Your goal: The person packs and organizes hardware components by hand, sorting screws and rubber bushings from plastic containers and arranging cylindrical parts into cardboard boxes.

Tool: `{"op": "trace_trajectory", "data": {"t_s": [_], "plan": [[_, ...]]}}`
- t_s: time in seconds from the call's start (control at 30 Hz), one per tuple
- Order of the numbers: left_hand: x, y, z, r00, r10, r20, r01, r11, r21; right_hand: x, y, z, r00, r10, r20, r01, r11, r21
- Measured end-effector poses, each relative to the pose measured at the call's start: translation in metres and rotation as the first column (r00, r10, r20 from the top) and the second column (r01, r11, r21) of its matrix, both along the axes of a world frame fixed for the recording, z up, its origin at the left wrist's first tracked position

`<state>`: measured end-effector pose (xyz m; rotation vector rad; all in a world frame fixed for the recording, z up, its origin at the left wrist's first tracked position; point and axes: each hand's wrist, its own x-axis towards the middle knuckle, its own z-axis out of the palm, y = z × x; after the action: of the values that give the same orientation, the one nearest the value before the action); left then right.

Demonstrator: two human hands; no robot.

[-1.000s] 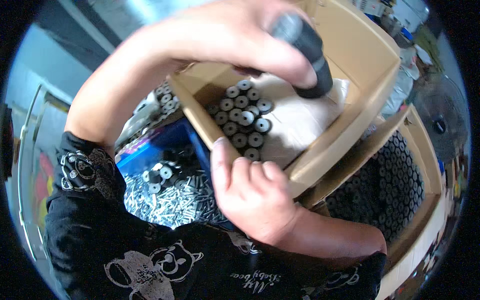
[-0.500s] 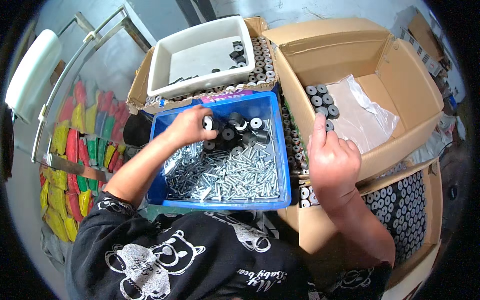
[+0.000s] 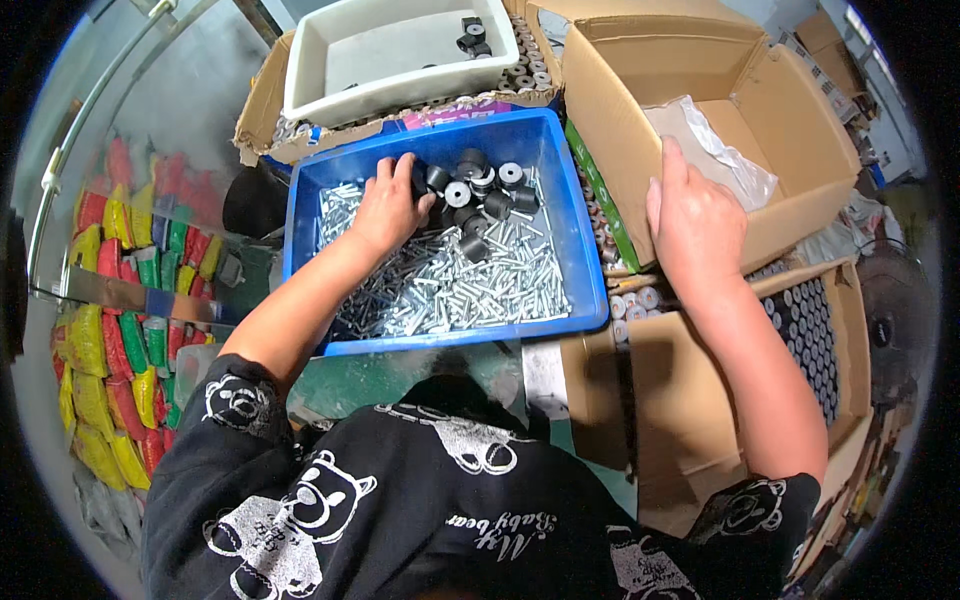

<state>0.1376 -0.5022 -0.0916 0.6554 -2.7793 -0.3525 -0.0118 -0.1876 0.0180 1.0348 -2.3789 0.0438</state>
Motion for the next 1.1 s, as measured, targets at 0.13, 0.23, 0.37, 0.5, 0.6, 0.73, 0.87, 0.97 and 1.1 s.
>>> {"op": "trace_trajectory", "data": {"t_s": [0.13, 0.23, 0.37, 0.5, 0.6, 0.73, 0.87, 0.97, 1.1], "plan": [[0.025, -0.009, 0.024, 0.995, 0.039, 0.089, -0.041, 0.999, 0.018, 0.047, -0.043, 0.030, 0.953, 0.215, -0.213, -0.193, 0.974, 0.122], [0.056, 0.000, 0.055, 0.998, 0.006, 0.059, -0.006, 1.000, -0.011, 0.063, -0.085, 0.006, 0.817, 0.481, 0.316, -0.528, 0.845, 0.079], [0.121, 0.016, 0.079, 0.969, -0.166, -0.183, 0.189, 0.975, 0.116, 0.049, -0.124, -0.076, 0.774, -0.123, 0.621, -0.323, 0.767, 0.554], [0.189, 0.015, 0.055, 0.908, -0.370, -0.195, 0.409, 0.884, 0.226, 0.027, -0.115, -0.137, 0.737, 0.016, 0.676, -0.400, 0.816, 0.417], [0.206, 0.014, 0.033, 0.902, -0.353, -0.250, 0.408, 0.886, 0.221, 0.025, -0.120, -0.139, 0.704, 0.022, 0.710, -0.433, 0.806, 0.404], [0.206, 0.008, 0.033, 0.891, -0.327, -0.315, 0.419, 0.858, 0.296, 0.024, -0.115, -0.139, 0.734, 0.121, 0.668, -0.464, 0.807, 0.364], [0.205, 0.004, 0.039, 0.890, -0.295, -0.349, 0.423, 0.820, 0.386, 0.026, -0.103, -0.137, 0.782, 0.141, 0.607, -0.426, 0.832, 0.355], [0.206, 0.007, 0.033, 0.856, -0.310, -0.414, 0.454, 0.834, 0.314, 0.030, -0.094, -0.122, 0.786, 0.140, 0.602, -0.391, 0.868, 0.308], [0.204, 0.008, 0.036, 0.874, -0.282, -0.396, 0.415, 0.857, 0.305, 0.037, -0.095, -0.091, -0.166, 0.118, 0.979, 0.181, 0.980, -0.087]]}}
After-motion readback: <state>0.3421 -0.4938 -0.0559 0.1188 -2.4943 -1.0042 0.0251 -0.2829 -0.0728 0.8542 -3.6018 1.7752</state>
